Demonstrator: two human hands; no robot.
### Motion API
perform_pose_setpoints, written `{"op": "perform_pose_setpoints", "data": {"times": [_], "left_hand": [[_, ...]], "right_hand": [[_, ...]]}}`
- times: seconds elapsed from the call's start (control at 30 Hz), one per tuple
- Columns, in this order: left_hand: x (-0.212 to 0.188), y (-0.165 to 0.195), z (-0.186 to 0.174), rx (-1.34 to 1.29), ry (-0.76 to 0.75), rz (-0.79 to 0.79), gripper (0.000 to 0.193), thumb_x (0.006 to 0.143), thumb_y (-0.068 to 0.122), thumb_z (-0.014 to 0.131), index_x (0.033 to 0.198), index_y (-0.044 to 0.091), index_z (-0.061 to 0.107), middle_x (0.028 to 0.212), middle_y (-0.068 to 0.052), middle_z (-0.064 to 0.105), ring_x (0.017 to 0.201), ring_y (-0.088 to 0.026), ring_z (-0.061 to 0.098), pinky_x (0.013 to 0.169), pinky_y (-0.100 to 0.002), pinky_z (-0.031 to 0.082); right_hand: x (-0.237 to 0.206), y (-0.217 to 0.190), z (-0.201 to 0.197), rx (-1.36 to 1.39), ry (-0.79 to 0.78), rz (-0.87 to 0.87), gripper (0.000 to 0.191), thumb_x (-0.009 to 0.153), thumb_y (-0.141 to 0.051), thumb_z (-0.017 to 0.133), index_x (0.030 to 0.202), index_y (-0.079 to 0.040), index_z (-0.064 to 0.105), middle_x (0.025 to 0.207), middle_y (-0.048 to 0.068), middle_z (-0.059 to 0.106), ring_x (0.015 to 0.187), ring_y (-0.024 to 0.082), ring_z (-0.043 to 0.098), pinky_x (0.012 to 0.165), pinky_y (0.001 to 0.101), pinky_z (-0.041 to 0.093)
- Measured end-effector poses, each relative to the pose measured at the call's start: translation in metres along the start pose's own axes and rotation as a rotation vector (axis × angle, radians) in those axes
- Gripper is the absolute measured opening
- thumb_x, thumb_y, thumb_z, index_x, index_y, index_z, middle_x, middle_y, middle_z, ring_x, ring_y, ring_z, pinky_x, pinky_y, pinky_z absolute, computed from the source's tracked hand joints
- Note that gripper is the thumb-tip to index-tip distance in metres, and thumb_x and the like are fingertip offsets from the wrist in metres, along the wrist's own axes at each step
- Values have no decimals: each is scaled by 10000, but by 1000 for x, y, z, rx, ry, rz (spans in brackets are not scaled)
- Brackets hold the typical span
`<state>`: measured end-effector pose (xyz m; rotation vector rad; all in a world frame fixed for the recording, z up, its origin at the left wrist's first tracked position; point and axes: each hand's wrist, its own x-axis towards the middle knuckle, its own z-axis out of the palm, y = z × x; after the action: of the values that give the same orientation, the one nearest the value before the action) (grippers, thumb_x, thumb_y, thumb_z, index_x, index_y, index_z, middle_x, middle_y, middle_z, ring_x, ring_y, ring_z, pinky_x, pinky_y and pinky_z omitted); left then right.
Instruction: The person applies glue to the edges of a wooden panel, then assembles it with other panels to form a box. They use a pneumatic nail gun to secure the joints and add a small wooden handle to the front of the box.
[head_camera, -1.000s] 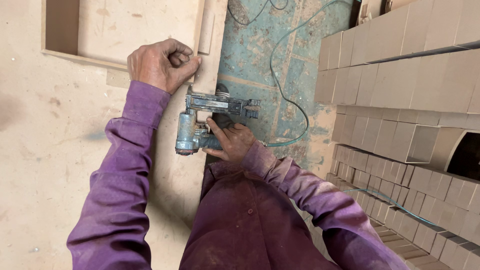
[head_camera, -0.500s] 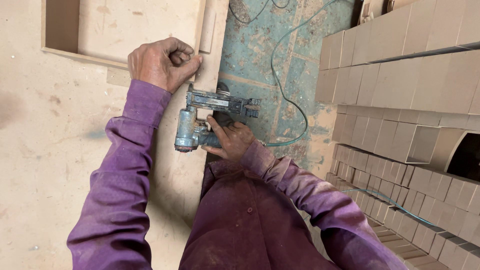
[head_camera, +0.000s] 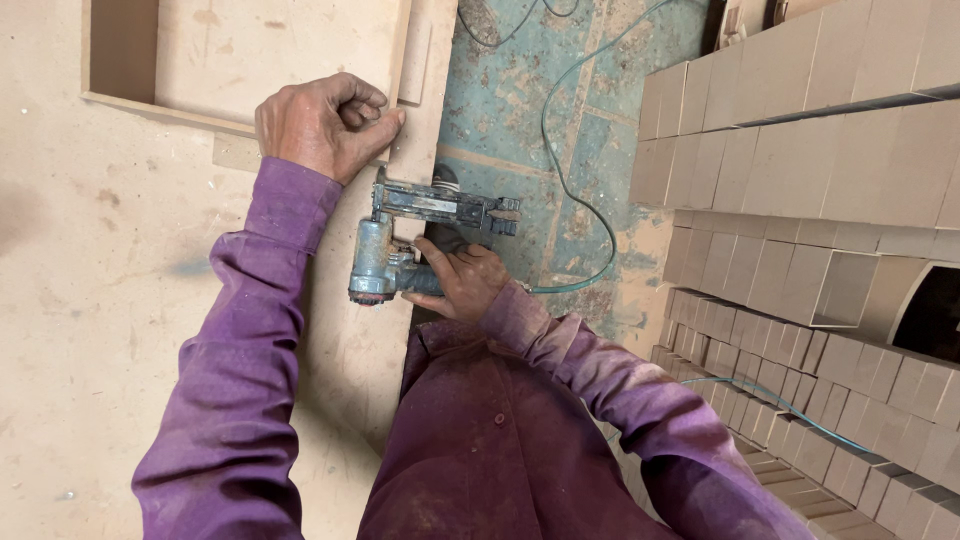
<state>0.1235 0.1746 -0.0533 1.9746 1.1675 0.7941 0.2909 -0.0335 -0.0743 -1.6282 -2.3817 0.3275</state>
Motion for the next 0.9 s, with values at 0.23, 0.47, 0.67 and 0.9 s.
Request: {"op": "perform_pose_setpoints", "data": {"times": [0.23,0.47,0.67,0.9], "left_hand": [[0,-1,1,14,21,23,261,872,301,929,966,88,810,739,-18,748,643,-97,709,613,-255,578],[-1,-3,2,6,28,28,266,869,300,933,957,84,807,737,-20,744,646,-98,708,614,-253,576],[-3,-5,3,6,37,32,255,872,294,930,952,84,808,736,-19,744,641,-98,708,612,-252,574],[-3,-7,3,9,37,48,254,878,293,931,952,82,809,736,-22,744,642,-101,709,615,-255,573]], "right_hand": [[-11,-1,-14,-47,123,-62,846,900,-574,769,1441,40,554,613,37,578,532,161,541,639,318,492],[-9,-1,-18,-40,142,-45,842,900,-564,772,1471,8,534,701,35,607,603,160,562,679,320,495],[-9,-2,-19,-50,94,-45,836,897,-559,764,1475,-1,534,707,44,610,618,170,563,699,329,505],[-9,2,-17,-17,76,-55,843,924,-550,759,1497,14,509,738,55,619,622,171,552,685,331,486]]}}
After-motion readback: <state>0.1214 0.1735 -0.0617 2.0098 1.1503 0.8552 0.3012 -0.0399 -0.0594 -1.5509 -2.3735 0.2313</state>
